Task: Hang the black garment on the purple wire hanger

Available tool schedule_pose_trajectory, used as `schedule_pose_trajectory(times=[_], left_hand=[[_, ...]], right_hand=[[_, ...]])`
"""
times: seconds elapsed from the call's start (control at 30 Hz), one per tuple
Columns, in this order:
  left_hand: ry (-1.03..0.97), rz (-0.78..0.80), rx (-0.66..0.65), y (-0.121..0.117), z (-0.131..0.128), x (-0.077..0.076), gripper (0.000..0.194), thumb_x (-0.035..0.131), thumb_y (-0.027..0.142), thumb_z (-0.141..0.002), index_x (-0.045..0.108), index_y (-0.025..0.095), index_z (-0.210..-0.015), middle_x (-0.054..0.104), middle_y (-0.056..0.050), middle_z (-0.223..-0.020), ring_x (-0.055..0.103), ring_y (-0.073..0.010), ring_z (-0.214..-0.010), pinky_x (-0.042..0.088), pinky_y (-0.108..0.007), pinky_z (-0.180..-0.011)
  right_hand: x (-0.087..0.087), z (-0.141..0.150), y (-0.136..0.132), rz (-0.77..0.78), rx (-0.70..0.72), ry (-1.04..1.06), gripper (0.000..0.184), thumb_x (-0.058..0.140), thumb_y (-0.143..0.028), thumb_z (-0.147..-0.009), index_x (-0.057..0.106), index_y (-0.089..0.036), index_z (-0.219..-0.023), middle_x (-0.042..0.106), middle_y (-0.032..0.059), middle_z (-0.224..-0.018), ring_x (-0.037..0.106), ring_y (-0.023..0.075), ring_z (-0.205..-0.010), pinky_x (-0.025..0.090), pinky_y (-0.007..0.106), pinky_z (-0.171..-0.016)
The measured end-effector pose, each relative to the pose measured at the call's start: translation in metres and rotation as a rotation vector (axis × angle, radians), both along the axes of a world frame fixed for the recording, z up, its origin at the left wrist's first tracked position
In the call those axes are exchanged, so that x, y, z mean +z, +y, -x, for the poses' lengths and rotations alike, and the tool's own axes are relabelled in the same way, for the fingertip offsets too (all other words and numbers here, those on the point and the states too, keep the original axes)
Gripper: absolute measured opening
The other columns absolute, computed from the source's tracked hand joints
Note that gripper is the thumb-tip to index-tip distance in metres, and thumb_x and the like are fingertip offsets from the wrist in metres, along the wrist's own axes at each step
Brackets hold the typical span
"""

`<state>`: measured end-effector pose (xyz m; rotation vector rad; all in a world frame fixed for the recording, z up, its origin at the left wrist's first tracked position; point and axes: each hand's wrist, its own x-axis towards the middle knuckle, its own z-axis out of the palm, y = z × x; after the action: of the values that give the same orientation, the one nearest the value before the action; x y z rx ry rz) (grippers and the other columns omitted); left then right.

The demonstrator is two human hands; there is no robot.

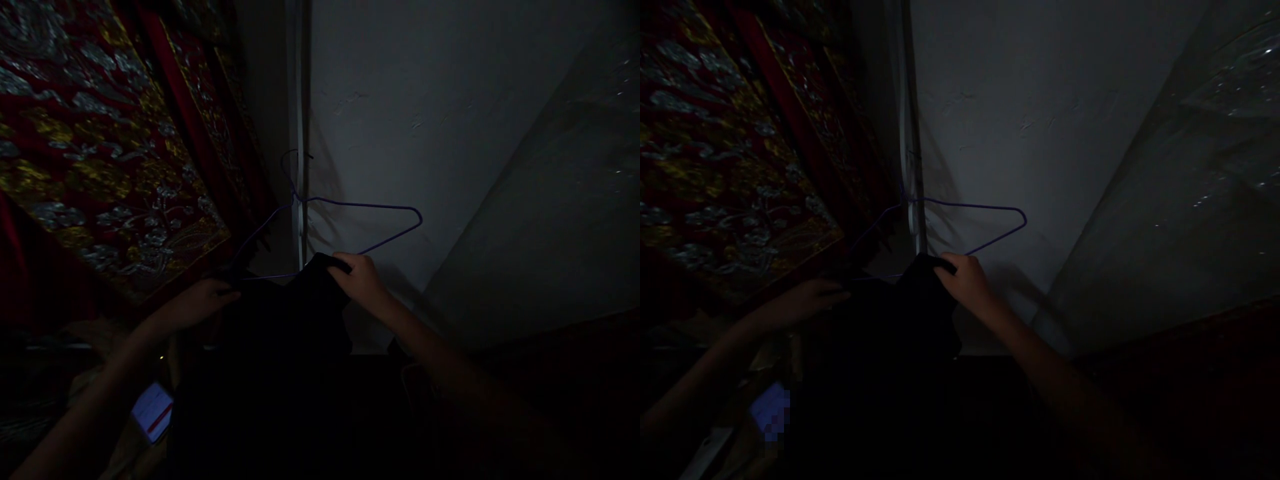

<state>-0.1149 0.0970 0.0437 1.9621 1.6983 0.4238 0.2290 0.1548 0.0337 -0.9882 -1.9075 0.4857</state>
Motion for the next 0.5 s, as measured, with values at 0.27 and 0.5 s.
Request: schedule_pose_trajectory(times=[0.27,0.5], left_hand=[[-0.262,-0.674,-0.002,0.013,-0.038,0.043,0.024,0.058,0.04,-0.086,0.067,0.021,-0.097,0.063,-0.008,-0.137,0.058,-0.0295,-0.125,0.04,-0.045,-0.112],[-0.127,-0.836,0.1,0.029,-0.051,0.038,0.033,0.042,0.03,-0.096,0.065,0.019,-0.116,0.072,-0.007,-0.111,0.065,-0.0242,-0.106,0.048,-0.039,-0.101]], right_hand=[[-0.007,0.019,-0.009,0.076,0.123,0.075,0.018,0.049,-0.025,-0.082,0.06,-0.021,-0.069,0.058,-0.0011,-0.063,0.054,0.0156,-0.061,0.038,0.026,-0.058],[0.014,-0.035,0.003,-0.209,-0.329,0.323,0.052,0.06,-0.02,-0.08,0.059,-0.022,-0.132,0.072,0.0076,-0.112,0.068,0.0232,-0.088,0.052,0.037,-0.082]])
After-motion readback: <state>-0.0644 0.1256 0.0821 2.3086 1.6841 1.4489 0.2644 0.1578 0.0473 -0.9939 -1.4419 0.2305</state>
